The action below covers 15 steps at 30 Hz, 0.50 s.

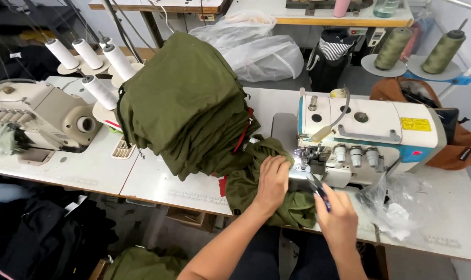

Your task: A worker at a sewing station is inspecting a stack of green fabric pieces, unfolding each one and then stacking it in a new pile.

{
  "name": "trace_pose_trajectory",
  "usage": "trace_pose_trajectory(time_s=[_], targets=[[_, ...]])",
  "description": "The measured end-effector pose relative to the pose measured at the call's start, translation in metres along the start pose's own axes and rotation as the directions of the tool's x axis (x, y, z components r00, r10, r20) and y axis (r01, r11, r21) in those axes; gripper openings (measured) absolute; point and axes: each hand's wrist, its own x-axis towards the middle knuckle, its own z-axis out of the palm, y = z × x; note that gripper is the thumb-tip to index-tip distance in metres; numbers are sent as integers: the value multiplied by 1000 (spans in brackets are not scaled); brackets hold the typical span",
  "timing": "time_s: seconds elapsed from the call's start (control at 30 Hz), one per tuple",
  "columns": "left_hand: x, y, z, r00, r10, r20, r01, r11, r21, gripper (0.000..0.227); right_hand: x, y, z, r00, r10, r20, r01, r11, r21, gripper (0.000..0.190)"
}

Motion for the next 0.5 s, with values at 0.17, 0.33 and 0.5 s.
trace_pose_trajectory(time_s=[0.17,0.33,0.5], targets=[[-8,1,-10,995,95,-40,-93,995,38,20,39,-41,36,996,-94,-9,85,936,-341,32],[-17,-1,-25,987,140,-81,-135,989,64,15,32,-41,46,982,-162,-97,105,897,-430,22],[-36,-10,-57,978,189,-94,-203,962,-185,11,-28,3,15,996,65,-55,-78,955,-287,37]])
